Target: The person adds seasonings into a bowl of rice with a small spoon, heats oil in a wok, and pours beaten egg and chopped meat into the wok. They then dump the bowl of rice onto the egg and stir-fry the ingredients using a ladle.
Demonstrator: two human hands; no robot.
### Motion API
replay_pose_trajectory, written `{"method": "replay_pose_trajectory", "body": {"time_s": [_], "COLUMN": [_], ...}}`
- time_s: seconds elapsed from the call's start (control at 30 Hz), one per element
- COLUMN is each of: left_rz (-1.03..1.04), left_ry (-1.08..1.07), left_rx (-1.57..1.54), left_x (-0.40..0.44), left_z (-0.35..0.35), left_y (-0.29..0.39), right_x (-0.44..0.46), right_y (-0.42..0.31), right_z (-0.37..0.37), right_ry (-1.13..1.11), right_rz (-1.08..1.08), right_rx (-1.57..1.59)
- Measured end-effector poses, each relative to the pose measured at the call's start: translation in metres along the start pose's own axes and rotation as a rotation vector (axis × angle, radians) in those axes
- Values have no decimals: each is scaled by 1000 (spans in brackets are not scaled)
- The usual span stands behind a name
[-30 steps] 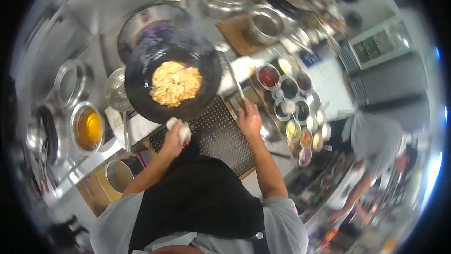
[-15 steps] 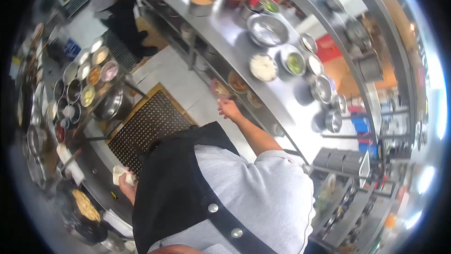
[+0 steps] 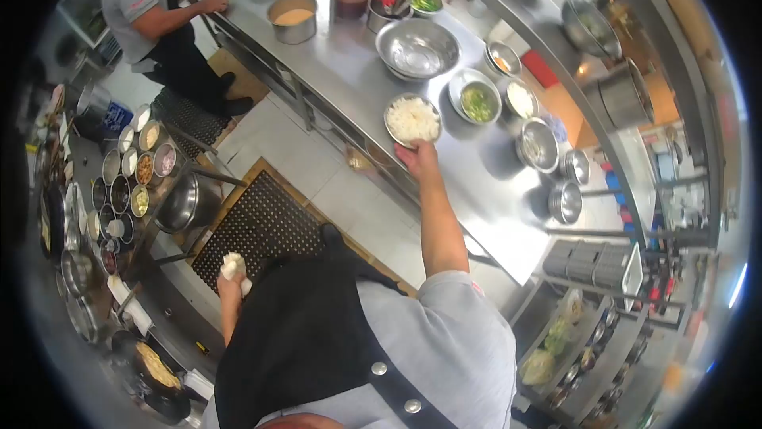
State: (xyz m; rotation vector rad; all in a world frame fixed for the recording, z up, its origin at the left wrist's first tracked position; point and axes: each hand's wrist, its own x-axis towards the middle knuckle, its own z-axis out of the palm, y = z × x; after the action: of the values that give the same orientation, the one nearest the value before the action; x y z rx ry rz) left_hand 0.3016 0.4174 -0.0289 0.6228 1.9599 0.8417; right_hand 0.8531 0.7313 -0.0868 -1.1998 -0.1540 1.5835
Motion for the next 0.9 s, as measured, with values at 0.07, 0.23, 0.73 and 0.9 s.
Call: {"method": "replay_pose_trajectory", "body": {"time_s": [0.07, 0.23, 0.73, 0.9], "left_rz": [84, -360, -525, -659], "left_ry": [137, 220, 490, 760], "left_rx": [290, 153, 19, -557], "left_x": [-5, -57, -180, -220], "left_z": [-7, -48, 49, 33], "left_y": [-63, -279, -428, -377], "right_x": [-1, -2, -194, -396], "right_y": [-5, 5, 351, 474], "right_z": [6, 5, 317, 510], "right_ry": [2, -86, -976, -1605], "right_rz": [-18, -50, 773, 564], "right_rx": [-37, -10, -1240, -1481]}}
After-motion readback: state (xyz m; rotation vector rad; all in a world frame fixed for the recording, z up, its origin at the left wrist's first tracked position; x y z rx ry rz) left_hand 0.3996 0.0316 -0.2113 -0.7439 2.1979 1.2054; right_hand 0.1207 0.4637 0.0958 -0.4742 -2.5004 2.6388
